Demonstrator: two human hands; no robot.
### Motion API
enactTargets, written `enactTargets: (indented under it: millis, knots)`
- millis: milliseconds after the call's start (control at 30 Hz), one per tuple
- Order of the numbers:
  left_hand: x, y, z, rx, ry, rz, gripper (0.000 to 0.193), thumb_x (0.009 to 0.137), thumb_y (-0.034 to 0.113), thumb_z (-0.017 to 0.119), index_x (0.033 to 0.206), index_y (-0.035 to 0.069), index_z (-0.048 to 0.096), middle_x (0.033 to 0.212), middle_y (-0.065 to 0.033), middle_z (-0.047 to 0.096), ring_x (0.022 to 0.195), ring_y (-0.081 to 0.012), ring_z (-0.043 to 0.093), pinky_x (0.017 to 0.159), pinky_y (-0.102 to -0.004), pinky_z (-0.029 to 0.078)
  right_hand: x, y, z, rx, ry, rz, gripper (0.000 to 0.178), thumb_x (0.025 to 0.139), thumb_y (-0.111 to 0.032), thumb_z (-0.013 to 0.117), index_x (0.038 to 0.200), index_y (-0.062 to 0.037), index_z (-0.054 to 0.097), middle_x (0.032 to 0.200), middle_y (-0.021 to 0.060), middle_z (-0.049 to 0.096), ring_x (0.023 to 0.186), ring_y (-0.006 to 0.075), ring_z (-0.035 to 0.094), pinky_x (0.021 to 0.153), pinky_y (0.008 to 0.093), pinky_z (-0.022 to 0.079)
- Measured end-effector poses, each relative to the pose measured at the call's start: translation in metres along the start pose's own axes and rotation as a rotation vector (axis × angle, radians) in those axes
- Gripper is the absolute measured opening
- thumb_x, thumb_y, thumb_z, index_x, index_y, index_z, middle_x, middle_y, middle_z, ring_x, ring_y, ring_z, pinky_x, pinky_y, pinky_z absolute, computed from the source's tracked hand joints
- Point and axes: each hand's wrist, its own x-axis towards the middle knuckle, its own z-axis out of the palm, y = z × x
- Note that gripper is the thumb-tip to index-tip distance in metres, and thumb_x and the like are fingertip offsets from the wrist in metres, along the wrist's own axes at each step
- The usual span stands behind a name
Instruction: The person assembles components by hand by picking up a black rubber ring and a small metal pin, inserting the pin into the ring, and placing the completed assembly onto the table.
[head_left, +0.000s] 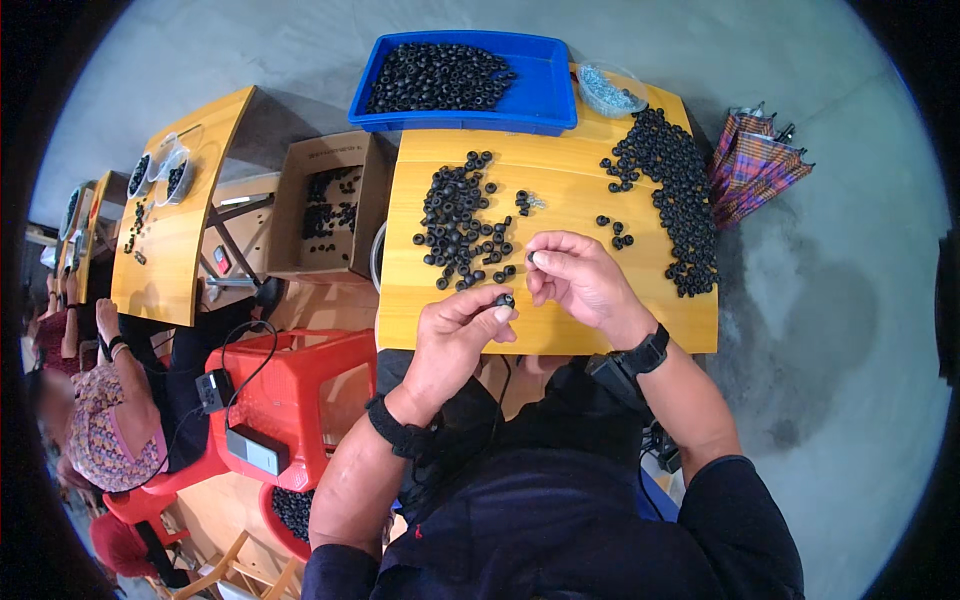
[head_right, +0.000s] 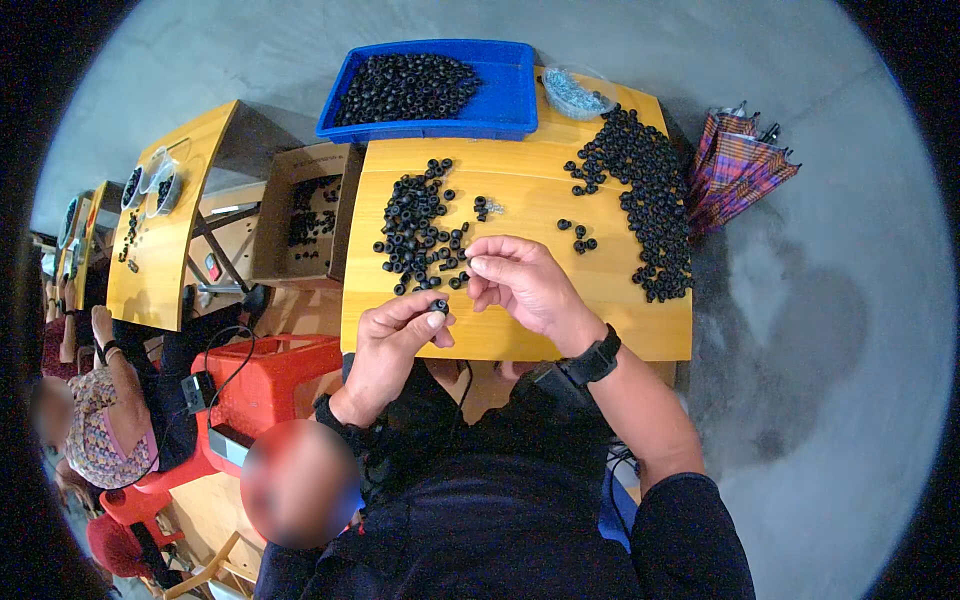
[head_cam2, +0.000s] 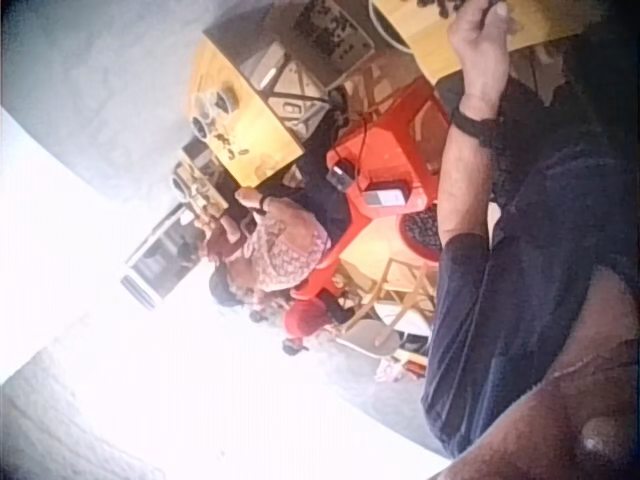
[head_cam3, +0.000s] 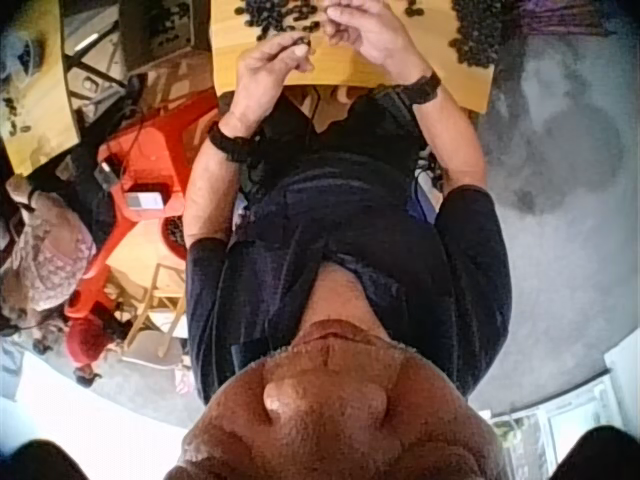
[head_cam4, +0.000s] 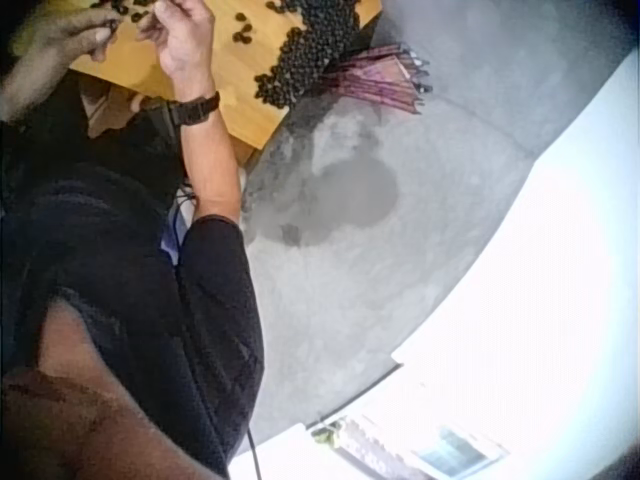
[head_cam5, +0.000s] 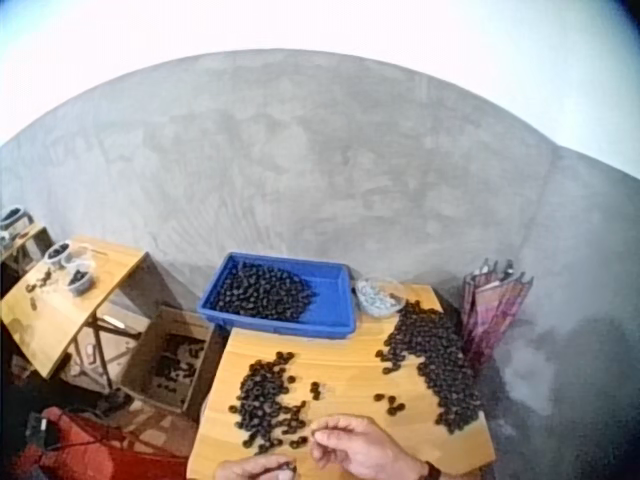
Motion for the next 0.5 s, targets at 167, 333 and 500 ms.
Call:
enactTargets:
  millis: [167,333,500]
  knots:
    - [0.008,0.002,0.005,0.023,-0.015,0.013,0.022,0.089,0.001,0.059,0.111,-0.001,0.063,0.084,-0.0073,0.067,0.073,-0.0125,0.062,0.071,-0.0256,0.051,-0.013,-0.002,0.013,0.052,0.028,-0.008,0.018,0.092,-0.007,0.057,0.107,0.0013,0.06,0.091,0.0085,0.063,0.074,0.0173,0.064,0.062,0.0298,0.055]
    - [0.008,0.003,0.009,0.016,-0.027,0.017,0.022,0.088,0.001,0.06,0.11,-0.001,0.064,0.081,-0.0055,0.066,0.072,-0.0117,0.062,0.07,-0.0244,0.051,-0.023,-0.009,0.026,-0.1,-0.032,-0.112,0.018,0.092,-0.007,0.056,0.105,0.0043,0.06,0.083,0.0086,0.063,0.072,0.015,0.065,0.063,0.0282,0.056]
    - [0.007,0.002,0.007,0.01,-0.039,0.027,0.021,0.089,0.001,0.06,0.109,-0.004,0.063,0.093,-0.0074,0.067,0.073,-0.0118,0.063,0.068,-0.0232,0.053,-0.03,-0.017,0.03,-0.276,0.001,-0.136,0.015,0.091,-0.004,0.057,0.102,0.0052,0.062,0.08,0.0087,0.065,0.069,0.0135,0.064,0.062,0.0271,0.056]
